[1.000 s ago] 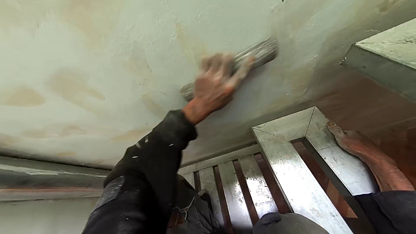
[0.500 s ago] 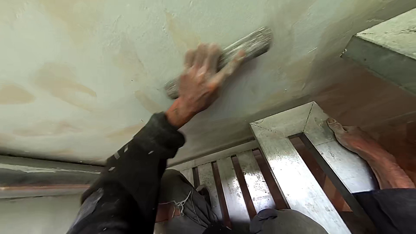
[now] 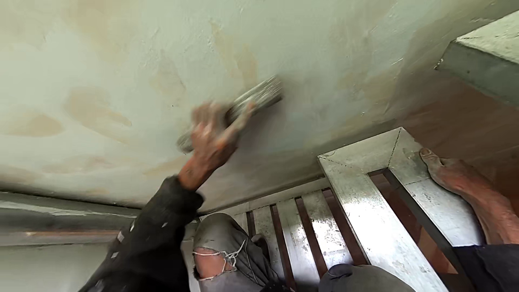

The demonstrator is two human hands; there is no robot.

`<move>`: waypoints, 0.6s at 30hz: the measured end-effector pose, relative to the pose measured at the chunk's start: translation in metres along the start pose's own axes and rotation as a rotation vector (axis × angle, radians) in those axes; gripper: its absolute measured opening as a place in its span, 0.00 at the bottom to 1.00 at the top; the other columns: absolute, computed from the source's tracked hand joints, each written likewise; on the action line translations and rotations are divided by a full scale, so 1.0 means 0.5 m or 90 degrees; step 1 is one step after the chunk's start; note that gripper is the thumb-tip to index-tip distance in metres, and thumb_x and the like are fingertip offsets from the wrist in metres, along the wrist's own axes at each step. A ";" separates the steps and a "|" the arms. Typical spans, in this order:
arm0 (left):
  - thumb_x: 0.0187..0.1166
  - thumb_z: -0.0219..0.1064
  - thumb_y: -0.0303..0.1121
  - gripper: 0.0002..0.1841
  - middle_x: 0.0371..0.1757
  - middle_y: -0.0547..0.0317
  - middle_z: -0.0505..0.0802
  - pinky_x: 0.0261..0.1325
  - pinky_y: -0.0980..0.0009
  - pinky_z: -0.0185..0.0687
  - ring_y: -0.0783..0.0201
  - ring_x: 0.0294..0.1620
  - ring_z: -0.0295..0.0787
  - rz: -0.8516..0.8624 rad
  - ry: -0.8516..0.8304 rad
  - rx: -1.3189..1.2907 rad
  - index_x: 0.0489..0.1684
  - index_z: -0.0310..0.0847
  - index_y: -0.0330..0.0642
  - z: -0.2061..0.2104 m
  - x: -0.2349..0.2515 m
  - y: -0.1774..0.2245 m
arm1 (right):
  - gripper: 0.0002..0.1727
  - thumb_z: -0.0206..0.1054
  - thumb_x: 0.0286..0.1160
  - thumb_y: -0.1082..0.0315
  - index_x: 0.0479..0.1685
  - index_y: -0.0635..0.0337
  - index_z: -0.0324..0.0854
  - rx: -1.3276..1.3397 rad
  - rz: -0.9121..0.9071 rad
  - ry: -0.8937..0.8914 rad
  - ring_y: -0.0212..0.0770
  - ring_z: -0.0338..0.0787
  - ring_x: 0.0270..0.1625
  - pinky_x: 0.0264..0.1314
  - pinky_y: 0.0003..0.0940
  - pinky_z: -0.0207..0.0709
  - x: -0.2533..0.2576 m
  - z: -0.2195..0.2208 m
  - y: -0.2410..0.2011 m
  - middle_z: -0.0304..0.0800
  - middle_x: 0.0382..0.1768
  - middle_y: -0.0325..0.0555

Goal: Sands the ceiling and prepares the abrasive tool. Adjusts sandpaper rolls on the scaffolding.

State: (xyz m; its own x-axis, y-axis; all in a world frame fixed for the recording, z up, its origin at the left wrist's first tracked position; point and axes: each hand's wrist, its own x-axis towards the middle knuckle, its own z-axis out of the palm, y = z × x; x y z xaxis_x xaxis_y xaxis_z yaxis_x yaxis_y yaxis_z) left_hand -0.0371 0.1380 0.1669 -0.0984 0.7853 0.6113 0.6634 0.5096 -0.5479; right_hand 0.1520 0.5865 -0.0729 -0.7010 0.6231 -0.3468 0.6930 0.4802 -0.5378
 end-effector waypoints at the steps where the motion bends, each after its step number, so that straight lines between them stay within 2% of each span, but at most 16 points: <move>1: 0.81 0.66 0.36 0.19 0.50 0.38 0.86 0.56 0.47 0.71 0.40 0.50 0.81 -0.009 0.019 0.017 0.71 0.85 0.57 -0.006 -0.045 -0.022 | 0.50 0.34 0.88 0.32 0.49 0.78 0.82 0.001 0.005 0.003 0.78 0.83 0.64 0.62 0.77 0.68 0.005 0.003 -0.001 0.84 0.53 0.82; 3: 0.80 0.67 0.37 0.17 0.46 0.38 0.85 0.52 0.48 0.68 0.40 0.45 0.79 -0.001 0.057 0.035 0.66 0.87 0.56 0.010 -0.046 -0.026 | 0.49 0.34 0.89 0.33 0.53 0.77 0.82 0.000 0.023 -0.004 0.78 0.81 0.68 0.65 0.77 0.67 0.004 0.008 -0.011 0.83 0.57 0.83; 6: 0.78 0.63 0.36 0.20 0.45 0.38 0.89 0.57 0.45 0.71 0.39 0.48 0.84 0.026 0.057 0.020 0.68 0.87 0.56 0.063 0.111 0.057 | 0.49 0.34 0.89 0.33 0.53 0.78 0.82 0.002 0.020 -0.001 0.77 0.81 0.68 0.66 0.76 0.66 -0.005 0.000 -0.008 0.83 0.58 0.83; 8: 0.78 0.62 0.34 0.22 0.49 0.38 0.90 0.58 0.46 0.70 0.39 0.52 0.84 0.046 0.048 -0.011 0.71 0.86 0.58 0.076 0.180 0.086 | 0.48 0.34 0.88 0.32 0.53 0.75 0.80 0.003 0.027 -0.016 0.69 0.82 0.66 0.66 0.68 0.67 -0.021 -0.005 -0.016 0.83 0.56 0.77; 9: 0.80 0.61 0.34 0.22 0.51 0.37 0.90 0.60 0.46 0.70 0.38 0.55 0.84 0.050 0.038 -0.026 0.72 0.85 0.60 0.067 0.174 0.078 | 0.48 0.34 0.88 0.31 0.55 0.73 0.80 -0.002 0.027 -0.022 0.67 0.82 0.65 0.67 0.67 0.67 -0.026 -0.009 -0.018 0.83 0.56 0.75; 11: 0.82 0.62 0.35 0.22 0.54 0.36 0.89 0.65 0.44 0.72 0.38 0.57 0.84 0.033 0.000 -0.032 0.75 0.82 0.60 0.027 0.080 0.034 | 0.49 0.34 0.88 0.32 0.53 0.76 0.82 -0.002 0.005 -0.008 0.74 0.83 0.65 0.65 0.75 0.67 -0.018 -0.008 -0.005 0.84 0.55 0.80; 14: 0.80 0.68 0.35 0.18 0.50 0.38 0.85 0.55 0.47 0.71 0.39 0.49 0.80 -0.015 0.012 0.009 0.68 0.87 0.54 -0.018 -0.072 -0.042 | 0.49 0.33 0.89 0.33 0.51 0.76 0.82 0.006 0.008 0.000 0.77 0.83 0.65 0.63 0.77 0.68 0.004 0.004 -0.001 0.84 0.55 0.81; 16: 0.80 0.68 0.36 0.15 0.44 0.39 0.84 0.52 0.48 0.68 0.39 0.45 0.78 -0.014 0.039 0.024 0.63 0.88 0.53 0.001 -0.044 -0.027 | 0.48 0.34 0.89 0.34 0.52 0.77 0.82 0.009 0.024 -0.004 0.78 0.81 0.67 0.64 0.77 0.66 0.002 0.006 -0.009 0.83 0.57 0.83; 18: 0.80 0.64 0.37 0.16 0.43 0.39 0.88 0.55 0.45 0.71 0.38 0.46 0.83 -0.009 0.047 0.028 0.64 0.89 0.56 0.044 0.067 0.038 | 0.49 0.34 0.89 0.34 0.53 0.78 0.81 0.006 0.020 0.000 0.78 0.80 0.68 0.65 0.77 0.66 0.002 0.000 -0.007 0.82 0.57 0.83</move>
State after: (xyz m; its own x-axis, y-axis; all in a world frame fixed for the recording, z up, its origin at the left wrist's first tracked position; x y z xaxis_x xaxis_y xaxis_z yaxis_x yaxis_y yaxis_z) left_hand -0.0443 0.1816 0.1642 -0.0515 0.7501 0.6594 0.6283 0.5375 -0.5624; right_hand 0.1489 0.5851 -0.0712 -0.6794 0.6375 -0.3633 0.7126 0.4554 -0.5336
